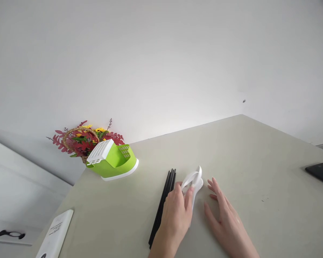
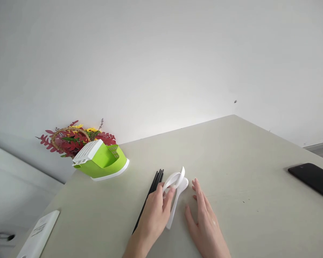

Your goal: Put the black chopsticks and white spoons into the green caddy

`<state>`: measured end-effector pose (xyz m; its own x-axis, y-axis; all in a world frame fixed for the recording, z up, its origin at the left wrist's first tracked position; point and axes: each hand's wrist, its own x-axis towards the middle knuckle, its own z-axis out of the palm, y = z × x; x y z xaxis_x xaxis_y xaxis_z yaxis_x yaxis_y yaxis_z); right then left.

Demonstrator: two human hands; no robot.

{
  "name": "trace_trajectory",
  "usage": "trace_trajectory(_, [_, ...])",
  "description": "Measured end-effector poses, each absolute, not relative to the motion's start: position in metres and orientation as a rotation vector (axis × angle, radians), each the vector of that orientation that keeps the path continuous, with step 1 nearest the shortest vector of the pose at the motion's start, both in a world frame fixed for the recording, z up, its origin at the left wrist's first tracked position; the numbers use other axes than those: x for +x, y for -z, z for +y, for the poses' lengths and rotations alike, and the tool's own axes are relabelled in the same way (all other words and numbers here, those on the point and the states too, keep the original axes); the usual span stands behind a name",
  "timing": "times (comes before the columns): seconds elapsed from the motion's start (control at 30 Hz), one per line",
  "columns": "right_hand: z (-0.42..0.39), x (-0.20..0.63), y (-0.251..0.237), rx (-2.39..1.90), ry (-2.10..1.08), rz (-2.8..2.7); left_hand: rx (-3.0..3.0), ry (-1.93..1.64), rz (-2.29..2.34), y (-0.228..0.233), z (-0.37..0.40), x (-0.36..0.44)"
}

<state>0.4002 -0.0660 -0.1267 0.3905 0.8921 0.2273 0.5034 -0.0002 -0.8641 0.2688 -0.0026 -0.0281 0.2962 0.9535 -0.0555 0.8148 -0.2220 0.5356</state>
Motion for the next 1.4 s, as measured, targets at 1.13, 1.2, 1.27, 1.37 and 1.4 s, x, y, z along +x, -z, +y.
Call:
trace_trajectory(1.13, [-0.068,0.399,0.112,-1.721,-0.586,-1.224,2.459,0.268,1.821,0.044,-0.016,0.287])
trace_trajectory(1.2, [-0.068,0.398,0.113,-1.719,-0.577,-1.222,2.476,0.283,1.832,0.045,-0.017,0.288])
trace_trajectory(1.27, [-0.067,0.399,0.114,-1.720,-0.568,-1.229,2.511,0.270,1.846,0.047,-0.018,0.288])
trace_trajectory(1.37, [-0.067,0.401,0.117,-1.717,-0.544,-1.244,2.587,0.205,1.850,0.054,-0.019,0.287])
trace_trajectory(1.4, [-0.066,0.401,0.119,-1.713,-0.536,-1.250,2.607,0.183,1.851,0.056,-0.020,0.287])
